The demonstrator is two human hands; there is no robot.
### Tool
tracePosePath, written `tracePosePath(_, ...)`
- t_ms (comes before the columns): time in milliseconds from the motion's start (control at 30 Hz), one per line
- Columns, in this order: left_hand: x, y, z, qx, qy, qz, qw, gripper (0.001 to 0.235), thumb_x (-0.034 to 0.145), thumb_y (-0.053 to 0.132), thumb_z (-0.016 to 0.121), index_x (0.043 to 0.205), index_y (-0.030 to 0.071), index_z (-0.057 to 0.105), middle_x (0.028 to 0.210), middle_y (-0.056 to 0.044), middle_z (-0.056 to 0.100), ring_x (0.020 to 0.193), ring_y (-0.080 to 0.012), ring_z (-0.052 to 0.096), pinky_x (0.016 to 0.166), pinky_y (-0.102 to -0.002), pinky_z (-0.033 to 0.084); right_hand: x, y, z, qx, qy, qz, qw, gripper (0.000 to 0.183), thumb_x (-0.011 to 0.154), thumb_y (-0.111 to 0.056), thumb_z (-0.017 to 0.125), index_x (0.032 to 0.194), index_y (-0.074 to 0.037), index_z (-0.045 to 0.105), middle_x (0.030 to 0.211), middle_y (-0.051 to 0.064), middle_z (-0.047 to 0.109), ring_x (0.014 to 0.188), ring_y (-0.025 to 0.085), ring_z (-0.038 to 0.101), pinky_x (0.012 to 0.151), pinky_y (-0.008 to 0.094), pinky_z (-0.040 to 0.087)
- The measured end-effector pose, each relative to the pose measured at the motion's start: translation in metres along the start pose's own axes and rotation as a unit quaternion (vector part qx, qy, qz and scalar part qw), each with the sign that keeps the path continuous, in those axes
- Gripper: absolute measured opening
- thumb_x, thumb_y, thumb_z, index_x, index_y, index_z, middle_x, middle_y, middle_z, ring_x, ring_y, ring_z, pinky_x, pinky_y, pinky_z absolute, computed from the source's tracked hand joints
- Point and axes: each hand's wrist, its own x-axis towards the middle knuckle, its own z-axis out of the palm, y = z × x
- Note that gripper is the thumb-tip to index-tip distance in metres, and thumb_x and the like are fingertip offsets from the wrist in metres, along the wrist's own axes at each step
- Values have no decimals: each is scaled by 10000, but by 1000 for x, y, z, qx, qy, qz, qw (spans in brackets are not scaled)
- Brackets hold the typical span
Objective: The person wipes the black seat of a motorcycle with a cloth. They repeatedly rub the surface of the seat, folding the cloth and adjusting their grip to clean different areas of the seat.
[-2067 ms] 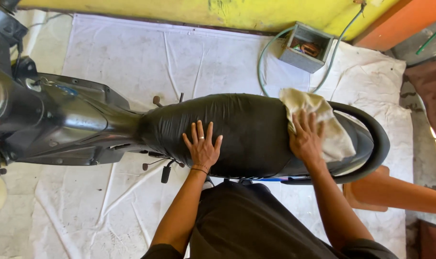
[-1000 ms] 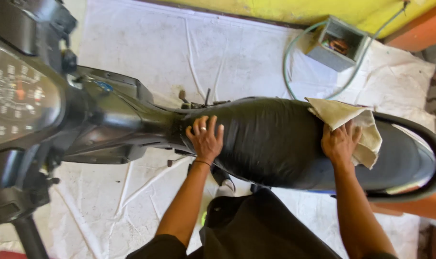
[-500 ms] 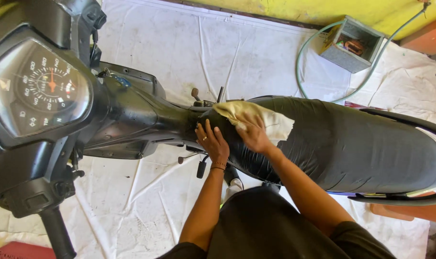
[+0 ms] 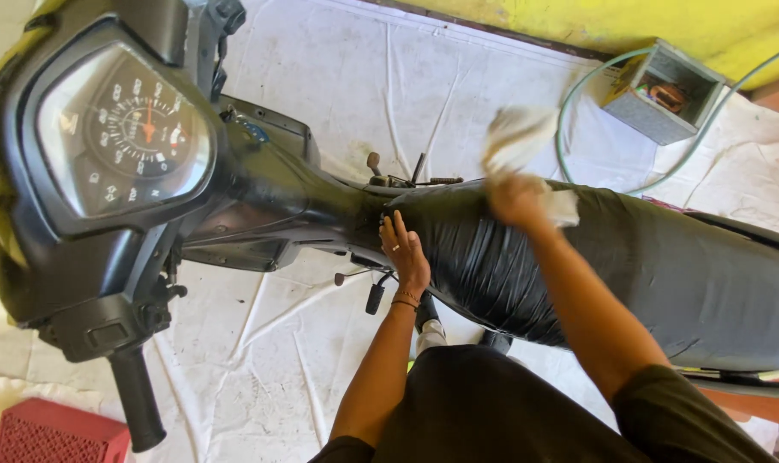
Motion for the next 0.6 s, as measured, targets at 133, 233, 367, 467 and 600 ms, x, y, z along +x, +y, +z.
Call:
tracePosePath(133,2,-6,1,-82,2,21,996,748,1062,628,110,1645,177,-18,1667,-226,-70,1518,-453,-156,1154,-655,-173,95,-57,-63,423,-370,276,780,401,1008,-611,501,1136,-331,758,1295,-83,692,1306,207,595,1106,605,376)
tracePosePath(233,-4,-17,4,-151,15,36,988,730,1081,586,101,1635,168,-125,1674,-197,-136,1517,-417,-186,1146,-614,-219,152,-68,-89,484,-407,214,745,410,1009,-573,443,1218,-376,736,1389,-116,658,1314,201,586,1072,554,408)
tracePosePath(367,4,-38,14,-302,112,57,945,714,1082,557,65,1595,168,-244,1647,-235,-224,1517,-411,-181,1196,-596,-146,180,-93,-112,462,-227,92,852,319,895,-472,534,1092,-396,773,1220,-126,720,1219,209,586,1012,521,420)
tracePosePath(467,-3,-40,10,-486,167,28,857,722,1073,615,97,1586,267,-272,1634,-109,-320,1520,-358,-209,1218,-580,-124,184,-55,-153,520,-202,-64,827,465,924,-485,408,1174,-277,740,1359,-5,672,1366,293,507,1176,601,284)
tracePosePath(600,-28,-22,-33,-448,202,-28,871,753,1052,642,196,1635,278,-112,1671,-155,-218,1548,-362,-114,1235,-581,-60,161,-17,-210,561,-144,-159,800,372,916,-303,431,1093,-167,730,1150,88,709,1256,374,562,1166,675,244)
